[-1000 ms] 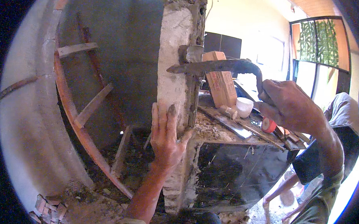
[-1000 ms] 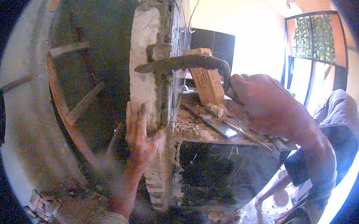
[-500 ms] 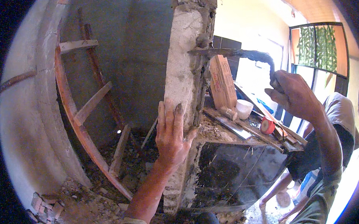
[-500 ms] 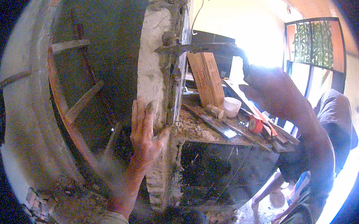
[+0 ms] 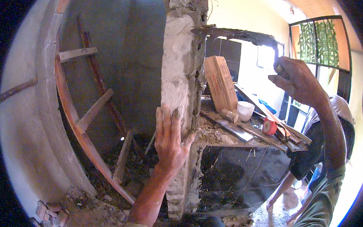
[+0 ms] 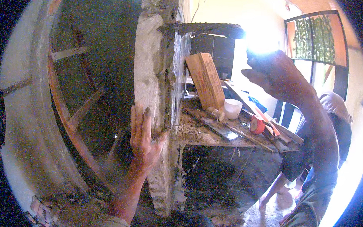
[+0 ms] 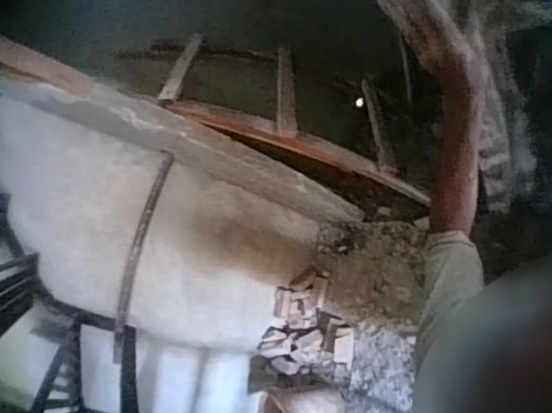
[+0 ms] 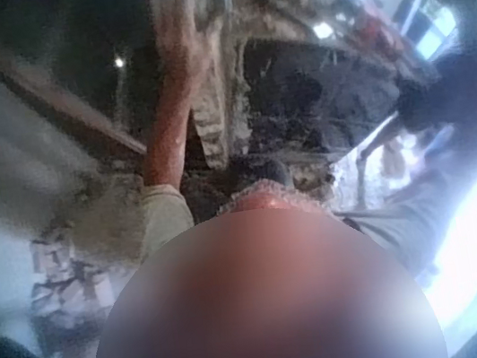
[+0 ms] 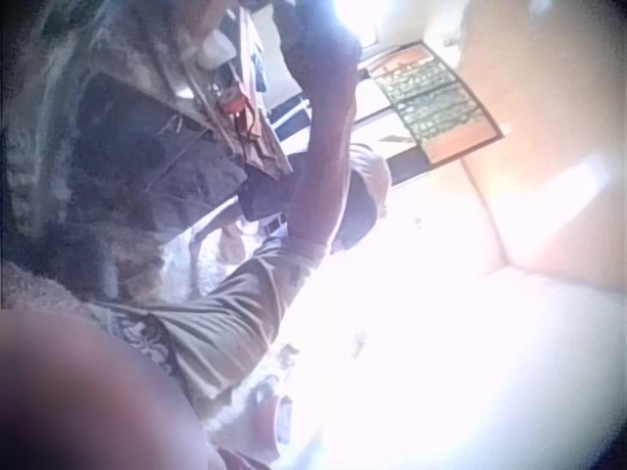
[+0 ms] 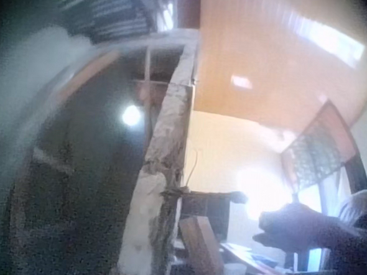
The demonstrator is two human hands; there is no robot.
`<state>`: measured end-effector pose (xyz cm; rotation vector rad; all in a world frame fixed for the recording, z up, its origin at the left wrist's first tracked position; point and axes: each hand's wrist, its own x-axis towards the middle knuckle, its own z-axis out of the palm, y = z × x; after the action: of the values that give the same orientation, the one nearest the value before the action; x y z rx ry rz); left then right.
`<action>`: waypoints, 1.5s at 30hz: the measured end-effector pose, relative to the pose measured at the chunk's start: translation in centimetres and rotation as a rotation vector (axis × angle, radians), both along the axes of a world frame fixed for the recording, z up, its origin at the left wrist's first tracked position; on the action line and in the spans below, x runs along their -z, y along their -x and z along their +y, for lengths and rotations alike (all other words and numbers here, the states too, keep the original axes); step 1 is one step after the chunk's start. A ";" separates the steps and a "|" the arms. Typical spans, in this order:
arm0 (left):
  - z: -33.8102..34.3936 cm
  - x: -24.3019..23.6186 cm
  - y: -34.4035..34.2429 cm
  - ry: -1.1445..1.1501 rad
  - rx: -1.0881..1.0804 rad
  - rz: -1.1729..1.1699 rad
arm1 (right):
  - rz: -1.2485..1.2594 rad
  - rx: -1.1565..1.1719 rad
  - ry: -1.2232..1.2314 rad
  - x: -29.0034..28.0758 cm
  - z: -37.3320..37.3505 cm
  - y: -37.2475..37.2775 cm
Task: The person applies plaster to a corner of a wall using a trowel and a small brush. They scoop wet plaster from a bucket by hand and with a trowel, apply it to the wall edge, and smooth it with the brush and trowel.
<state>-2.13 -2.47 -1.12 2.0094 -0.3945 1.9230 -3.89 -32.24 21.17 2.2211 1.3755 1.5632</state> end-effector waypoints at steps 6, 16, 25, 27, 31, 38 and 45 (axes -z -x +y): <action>0.2 -0.2 0.8 -0.015 -0.050 0.009 | 0.574 -0.028 -0.245 1.5 2.1 0.3; -0.1 0.1 -0.1 0.008 -0.012 0.005 | 0.857 -0.171 -0.136 2.2 2.1 -4.1; 0.0 0.0 0.2 0.014 -0.012 -0.002 | 1.245 -0.262 -0.111 2.2 0.2 -3.9; 0.1 0.0 0.3 -0.003 -0.023 -0.005 | 1.275 -0.192 -0.230 2.7 0.1 -2.9; 0.0 -0.1 0.4 -0.007 -0.010 -0.001 | 1.211 -0.077 -0.311 4.3 -0.7 -1.7; 0.1 0.1 0.2 0.022 -0.007 0.012 | 1.020 -0.002 -0.324 2.8 1.9 -0.1; -0.1 0.0 0.5 0.021 -0.017 0.015 | 0.520 -0.124 -0.020 0.1 2.1 -1.3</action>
<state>-2.65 -2.58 -1.13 2.0194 -0.3539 1.9123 -2.55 -30.10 21.07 2.7264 1.6451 1.0628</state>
